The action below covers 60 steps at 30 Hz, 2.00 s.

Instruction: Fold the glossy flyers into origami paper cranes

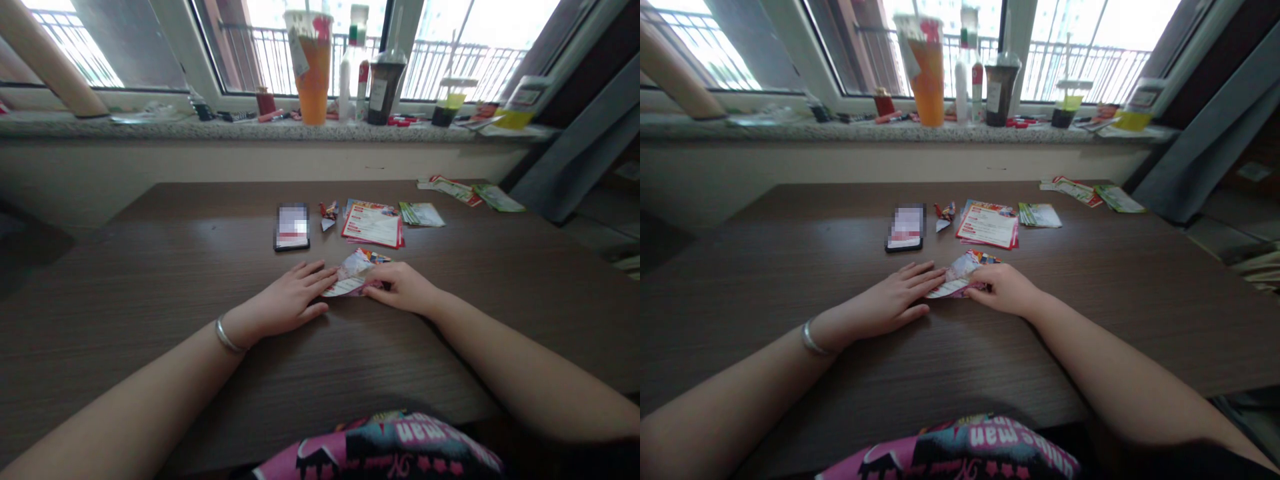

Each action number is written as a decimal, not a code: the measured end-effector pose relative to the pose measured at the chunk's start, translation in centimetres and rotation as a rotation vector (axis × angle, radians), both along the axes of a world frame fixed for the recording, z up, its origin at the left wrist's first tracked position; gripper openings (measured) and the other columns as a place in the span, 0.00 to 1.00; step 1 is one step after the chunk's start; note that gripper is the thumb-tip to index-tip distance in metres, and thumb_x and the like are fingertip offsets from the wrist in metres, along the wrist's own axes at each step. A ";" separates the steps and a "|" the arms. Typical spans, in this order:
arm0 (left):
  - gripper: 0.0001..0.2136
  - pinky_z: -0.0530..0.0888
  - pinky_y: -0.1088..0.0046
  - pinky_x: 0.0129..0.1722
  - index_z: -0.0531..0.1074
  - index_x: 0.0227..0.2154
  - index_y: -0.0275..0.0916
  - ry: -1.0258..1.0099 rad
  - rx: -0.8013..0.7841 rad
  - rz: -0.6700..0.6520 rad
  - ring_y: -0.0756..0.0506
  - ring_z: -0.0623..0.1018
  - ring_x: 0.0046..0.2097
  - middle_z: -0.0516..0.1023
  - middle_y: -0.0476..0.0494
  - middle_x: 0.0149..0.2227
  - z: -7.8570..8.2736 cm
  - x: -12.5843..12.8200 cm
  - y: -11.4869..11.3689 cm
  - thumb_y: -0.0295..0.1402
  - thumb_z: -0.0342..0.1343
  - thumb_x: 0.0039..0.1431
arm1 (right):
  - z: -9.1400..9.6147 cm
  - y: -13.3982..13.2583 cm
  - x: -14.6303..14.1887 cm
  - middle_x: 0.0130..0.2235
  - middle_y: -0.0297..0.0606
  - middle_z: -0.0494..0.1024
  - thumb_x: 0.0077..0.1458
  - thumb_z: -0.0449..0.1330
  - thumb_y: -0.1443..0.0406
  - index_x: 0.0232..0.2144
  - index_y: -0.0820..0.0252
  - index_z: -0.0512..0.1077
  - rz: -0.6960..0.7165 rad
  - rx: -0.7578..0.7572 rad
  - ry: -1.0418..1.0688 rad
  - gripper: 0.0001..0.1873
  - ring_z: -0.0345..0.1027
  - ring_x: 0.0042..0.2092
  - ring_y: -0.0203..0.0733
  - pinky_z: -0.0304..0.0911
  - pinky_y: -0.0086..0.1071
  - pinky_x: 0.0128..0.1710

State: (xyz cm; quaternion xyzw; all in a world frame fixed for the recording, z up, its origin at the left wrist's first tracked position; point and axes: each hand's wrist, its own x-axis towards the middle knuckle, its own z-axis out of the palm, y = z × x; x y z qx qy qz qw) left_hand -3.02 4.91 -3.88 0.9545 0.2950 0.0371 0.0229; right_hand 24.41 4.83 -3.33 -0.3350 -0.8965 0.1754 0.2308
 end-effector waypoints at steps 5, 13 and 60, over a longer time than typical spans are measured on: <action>0.29 0.49 0.55 0.65 0.48 0.66 0.41 0.053 -0.017 0.008 0.38 0.47 0.69 0.49 0.44 0.68 -0.2 0.2 -0.2 0.46 0.42 0.67 | -0.6 0.5 0.0 0.26 0.33 0.76 0.56 0.59 0.62 0.31 0.60 0.75 -0.187 -0.106 0.064 0.08 0.65 0.26 0.33 0.57 0.26 0.26; 0.35 0.48 0.56 0.65 0.40 0.67 0.36 0.035 -0.036 0.032 0.36 0.48 0.68 0.49 0.39 0.68 0.1 0.5 -0.9 0.49 0.44 0.65 | -0.7 0.8 -0.2 0.25 0.33 0.75 0.53 0.59 0.64 0.26 0.61 0.72 -0.297 -0.102 0.028 0.07 0.65 0.26 0.35 0.55 0.27 0.26; 0.28 0.53 0.53 0.64 0.49 0.66 0.48 -0.057 -0.118 -0.095 0.37 0.53 0.67 0.55 0.48 0.67 0.8 1.2 -1.2 0.41 0.48 0.65 | -0.9 1.9 1.3 0.31 0.35 0.74 0.51 0.58 0.65 0.28 0.58 0.67 -0.467 -0.134 -0.111 0.03 0.65 0.31 0.38 0.56 0.30 0.30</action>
